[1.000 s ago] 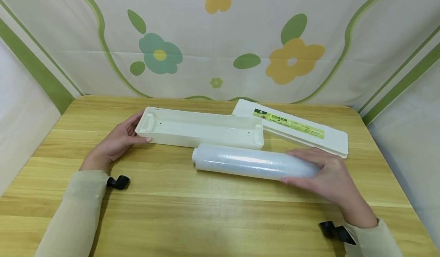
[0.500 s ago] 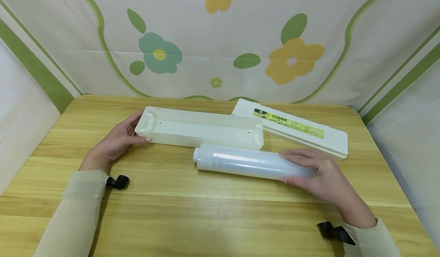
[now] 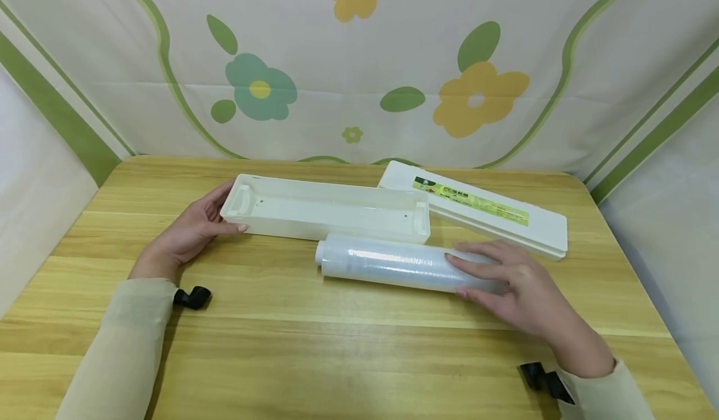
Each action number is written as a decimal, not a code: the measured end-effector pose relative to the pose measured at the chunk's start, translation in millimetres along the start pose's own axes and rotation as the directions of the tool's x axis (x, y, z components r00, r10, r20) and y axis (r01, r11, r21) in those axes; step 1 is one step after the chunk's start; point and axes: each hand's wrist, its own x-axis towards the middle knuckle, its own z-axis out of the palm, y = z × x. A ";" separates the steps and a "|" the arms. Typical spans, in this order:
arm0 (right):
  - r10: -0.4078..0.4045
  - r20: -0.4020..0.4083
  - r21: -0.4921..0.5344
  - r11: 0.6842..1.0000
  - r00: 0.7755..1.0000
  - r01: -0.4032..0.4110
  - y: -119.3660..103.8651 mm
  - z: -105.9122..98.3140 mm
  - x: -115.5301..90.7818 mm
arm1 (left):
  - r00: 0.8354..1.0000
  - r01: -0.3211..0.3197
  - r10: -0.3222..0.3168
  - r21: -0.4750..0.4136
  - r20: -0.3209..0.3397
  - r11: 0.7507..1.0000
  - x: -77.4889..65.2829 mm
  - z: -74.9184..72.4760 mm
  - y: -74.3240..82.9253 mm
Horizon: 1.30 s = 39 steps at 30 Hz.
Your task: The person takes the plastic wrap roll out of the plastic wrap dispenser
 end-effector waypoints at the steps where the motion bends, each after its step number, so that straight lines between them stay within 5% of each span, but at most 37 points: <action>1: -0.003 0.000 0.002 1.000 1.000 0.003 -0.4 0.3 0.2 | 1.000 0.000 0.000 0.000 0.000 1.000 0.1 0.0 -0.1; 16: 0.048 0.017 0.006 0.999 0.999 -0.048 -1.3 -1.6 -2.5 | 1.000 0.005 -0.005 0.002 -0.002 1.000 1.9 1.2 -1.1; 27: 0.225 0.081 -0.019 0.974 0.971 -0.224 -3.4 -1.9 -4.9 | 1.000 0.010 -0.010 -0.016 -0.007 1.000 -1.6 3.1 1.8; 39: 0.200 0.059 0.000 0.980 0.978 -0.200 -3.1 -3.4 -3.3 | 1.000 -0.005 0.005 -0.053 -0.006 0.999 -0.9 5.3 0.9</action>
